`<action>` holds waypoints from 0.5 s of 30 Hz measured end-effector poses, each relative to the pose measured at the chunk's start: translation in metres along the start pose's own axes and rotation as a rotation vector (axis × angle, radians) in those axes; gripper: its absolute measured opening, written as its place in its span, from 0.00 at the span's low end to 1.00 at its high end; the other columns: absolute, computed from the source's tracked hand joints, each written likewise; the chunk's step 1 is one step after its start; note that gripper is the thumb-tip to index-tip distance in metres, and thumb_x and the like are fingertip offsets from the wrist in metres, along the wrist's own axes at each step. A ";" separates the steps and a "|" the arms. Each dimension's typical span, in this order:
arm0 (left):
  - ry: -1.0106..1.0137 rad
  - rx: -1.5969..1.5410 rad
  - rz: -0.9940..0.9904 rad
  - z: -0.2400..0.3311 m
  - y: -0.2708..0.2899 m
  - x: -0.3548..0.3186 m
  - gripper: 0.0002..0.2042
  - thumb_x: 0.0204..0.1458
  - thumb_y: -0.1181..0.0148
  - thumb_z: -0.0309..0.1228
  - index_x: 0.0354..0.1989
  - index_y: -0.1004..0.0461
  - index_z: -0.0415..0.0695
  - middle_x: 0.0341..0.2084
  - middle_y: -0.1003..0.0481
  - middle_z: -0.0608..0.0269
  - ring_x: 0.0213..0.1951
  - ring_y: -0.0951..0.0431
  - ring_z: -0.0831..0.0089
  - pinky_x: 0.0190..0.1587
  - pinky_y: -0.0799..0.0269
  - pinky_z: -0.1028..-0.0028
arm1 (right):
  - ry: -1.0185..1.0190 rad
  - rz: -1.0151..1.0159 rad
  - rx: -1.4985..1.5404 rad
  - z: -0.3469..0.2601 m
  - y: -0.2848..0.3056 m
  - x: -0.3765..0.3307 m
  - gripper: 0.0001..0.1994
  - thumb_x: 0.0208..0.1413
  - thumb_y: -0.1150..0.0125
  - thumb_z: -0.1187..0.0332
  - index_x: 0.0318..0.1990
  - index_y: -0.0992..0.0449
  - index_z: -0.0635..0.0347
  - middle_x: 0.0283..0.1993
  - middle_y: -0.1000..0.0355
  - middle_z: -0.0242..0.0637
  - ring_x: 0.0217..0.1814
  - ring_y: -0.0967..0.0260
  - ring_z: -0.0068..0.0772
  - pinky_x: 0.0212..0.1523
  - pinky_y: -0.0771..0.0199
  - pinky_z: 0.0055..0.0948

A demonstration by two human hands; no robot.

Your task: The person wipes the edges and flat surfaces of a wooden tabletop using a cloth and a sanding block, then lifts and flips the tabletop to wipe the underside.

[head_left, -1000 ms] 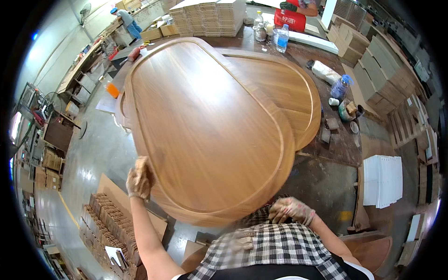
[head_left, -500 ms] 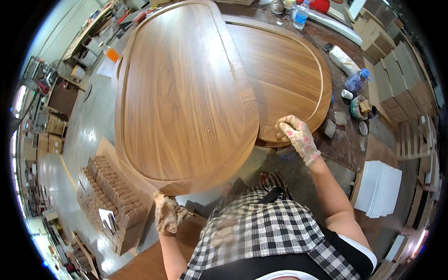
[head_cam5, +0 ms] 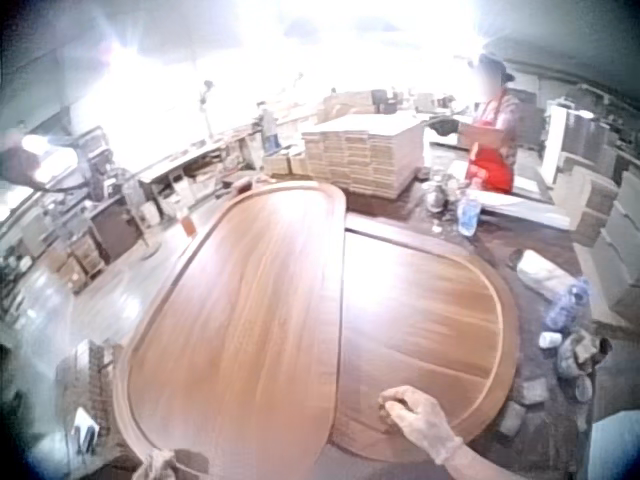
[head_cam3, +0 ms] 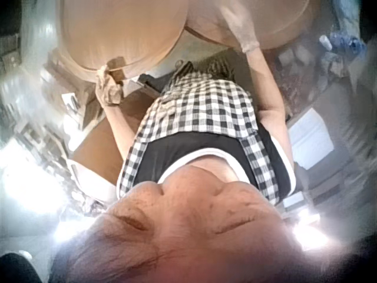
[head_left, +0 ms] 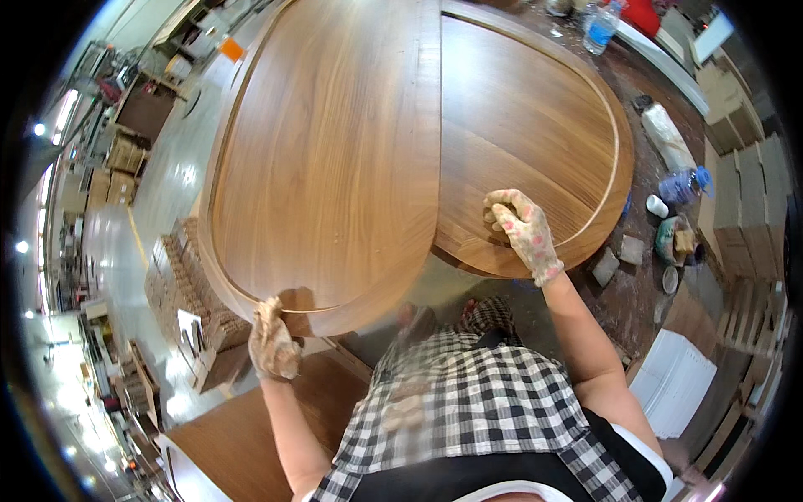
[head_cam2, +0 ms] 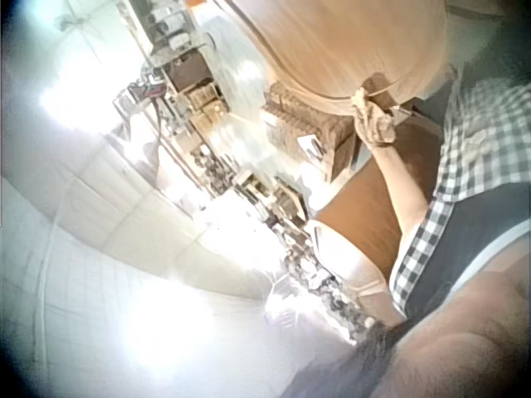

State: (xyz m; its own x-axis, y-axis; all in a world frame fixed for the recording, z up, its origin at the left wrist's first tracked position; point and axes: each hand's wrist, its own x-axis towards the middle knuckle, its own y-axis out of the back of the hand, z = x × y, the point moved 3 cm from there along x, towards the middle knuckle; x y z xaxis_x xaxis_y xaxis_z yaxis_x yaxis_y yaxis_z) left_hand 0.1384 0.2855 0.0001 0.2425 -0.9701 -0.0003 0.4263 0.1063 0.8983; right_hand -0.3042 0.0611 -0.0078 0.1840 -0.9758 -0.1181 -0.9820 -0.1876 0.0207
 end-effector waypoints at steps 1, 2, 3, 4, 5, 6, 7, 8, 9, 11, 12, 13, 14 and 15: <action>-0.122 0.424 0.002 -0.008 0.007 0.003 0.30 0.45 0.42 0.32 0.60 0.35 0.38 0.60 0.32 0.54 0.64 0.36 0.57 0.70 0.45 0.68 | 0.022 0.002 -0.031 0.000 0.001 -0.003 0.08 0.63 0.46 0.74 0.47 0.24 0.63 0.40 0.25 0.30 0.40 0.29 0.18 0.41 0.27 0.21; -0.182 0.713 -0.007 -0.037 0.013 -0.002 0.31 0.48 0.45 0.33 0.63 0.38 0.38 0.62 0.35 0.54 0.67 0.39 0.59 0.72 0.49 0.67 | 0.044 -0.005 -0.048 -0.001 -0.002 -0.005 0.08 0.64 0.46 0.74 0.47 0.24 0.63 0.41 0.25 0.30 0.39 0.29 0.18 0.41 0.28 0.21; -0.255 0.994 0.001 -0.065 0.016 -0.004 0.31 0.52 0.49 0.35 0.66 0.41 0.38 0.65 0.38 0.53 0.69 0.43 0.60 0.73 0.52 0.66 | 0.072 -0.017 -0.028 -0.002 -0.003 -0.005 0.07 0.64 0.46 0.75 0.46 0.24 0.63 0.41 0.25 0.30 0.39 0.28 0.17 0.40 0.27 0.19; -0.252 1.090 -0.066 -0.085 0.019 -0.003 0.31 0.54 0.52 0.36 0.68 0.44 0.38 0.67 0.41 0.55 0.70 0.45 0.61 0.74 0.55 0.66 | 0.059 -0.018 -0.030 -0.002 -0.003 -0.003 0.07 0.64 0.46 0.75 0.46 0.24 0.63 0.41 0.24 0.30 0.39 0.28 0.17 0.39 0.27 0.19; -0.226 1.111 -0.161 -0.104 0.026 -0.001 0.30 0.57 0.55 0.36 0.69 0.46 0.38 0.69 0.44 0.56 0.71 0.47 0.62 0.74 0.57 0.66 | 0.046 -0.019 -0.030 -0.004 -0.004 -0.002 0.07 0.64 0.46 0.75 0.45 0.24 0.63 0.41 0.24 0.30 0.39 0.28 0.17 0.39 0.27 0.18; -0.172 1.058 -0.237 -0.121 0.029 0.000 0.30 0.60 0.58 0.37 0.70 0.48 0.39 0.71 0.47 0.57 0.72 0.49 0.64 0.75 0.59 0.66 | 0.031 -0.020 -0.031 -0.002 -0.006 0.000 0.07 0.64 0.46 0.75 0.45 0.23 0.62 0.42 0.24 0.30 0.39 0.28 0.16 0.38 0.27 0.17; -0.114 0.902 -0.304 -0.137 0.030 0.007 0.29 0.63 0.61 0.37 0.72 0.51 0.39 0.72 0.49 0.58 0.73 0.52 0.65 0.76 0.61 0.65 | 0.014 0.010 -0.002 0.001 -0.004 0.003 0.07 0.64 0.47 0.75 0.45 0.23 0.62 0.42 0.23 0.30 0.38 0.27 0.16 0.36 0.27 0.17; -0.045 0.308 -0.249 -0.164 0.037 0.006 0.27 0.66 0.63 0.37 0.72 0.50 0.39 0.72 0.49 0.58 0.73 0.51 0.65 0.76 0.60 0.66 | 0.013 0.005 -0.023 0.002 -0.006 0.005 0.08 0.64 0.47 0.75 0.46 0.23 0.62 0.42 0.23 0.31 0.37 0.26 0.17 0.34 0.27 0.17; 0.027 -0.282 -0.164 -0.191 0.046 0.001 0.26 0.68 0.65 0.37 0.71 0.49 0.39 0.72 0.48 0.57 0.73 0.51 0.65 0.76 0.59 0.66 | -0.025 0.002 -0.022 0.000 -0.011 0.007 0.08 0.64 0.48 0.75 0.46 0.23 0.62 0.42 0.23 0.31 0.37 0.26 0.17 0.33 0.28 0.17; 0.152 -1.334 -0.079 -0.213 0.048 0.013 0.23 0.70 0.66 0.36 0.69 0.45 0.38 0.70 0.45 0.55 0.72 0.48 0.63 0.75 0.57 0.65 | -0.081 0.014 -0.035 -0.004 -0.014 0.014 0.08 0.64 0.48 0.74 0.46 0.23 0.62 0.42 0.23 0.31 0.36 0.26 0.18 0.32 0.28 0.17; 0.214 -1.799 -0.110 -0.211 0.044 0.028 0.22 0.70 0.65 0.35 0.68 0.43 0.37 0.69 0.43 0.54 0.71 0.46 0.62 0.75 0.55 0.65 | -0.101 0.030 -0.048 -0.005 -0.012 0.018 0.08 0.64 0.48 0.74 0.46 0.23 0.61 0.42 0.23 0.31 0.36 0.26 0.18 0.31 0.28 0.16; 0.278 -2.262 -0.145 -0.205 0.043 0.044 0.21 0.70 0.65 0.35 0.66 0.40 0.36 0.68 0.40 0.52 0.70 0.43 0.61 0.75 0.54 0.64 | -0.122 0.050 -0.060 -0.004 -0.013 0.022 0.08 0.64 0.48 0.74 0.46 0.23 0.61 0.42 0.23 0.31 0.35 0.26 0.18 0.31 0.29 0.16; 0.487 -2.124 0.049 -0.200 0.042 0.065 0.21 0.70 0.64 0.34 0.66 0.39 0.36 0.67 0.39 0.51 0.69 0.42 0.60 0.74 0.53 0.64 | -0.114 0.064 -0.061 -0.004 -0.016 0.028 0.08 0.64 0.48 0.74 0.46 0.23 0.61 0.42 0.23 0.31 0.36 0.26 0.18 0.31 0.29 0.16; 0.680 -1.962 0.225 -0.190 0.047 0.087 0.21 0.70 0.63 0.34 0.65 0.38 0.36 0.66 0.38 0.51 0.68 0.41 0.60 0.74 0.51 0.64 | -0.105 0.083 -0.064 -0.006 -0.020 0.035 0.08 0.64 0.48 0.74 0.46 0.23 0.61 0.42 0.23 0.31 0.36 0.26 0.18 0.31 0.29 0.16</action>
State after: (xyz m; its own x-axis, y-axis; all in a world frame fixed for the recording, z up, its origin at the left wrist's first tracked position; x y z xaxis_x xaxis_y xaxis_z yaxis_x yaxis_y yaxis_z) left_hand 0.3452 0.2479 -0.0411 0.4232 -0.7436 -0.5177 0.3885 0.6651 -0.6377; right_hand -0.2782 0.0300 -0.0066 0.0936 -0.9717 -0.2167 -0.9884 -0.1169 0.0973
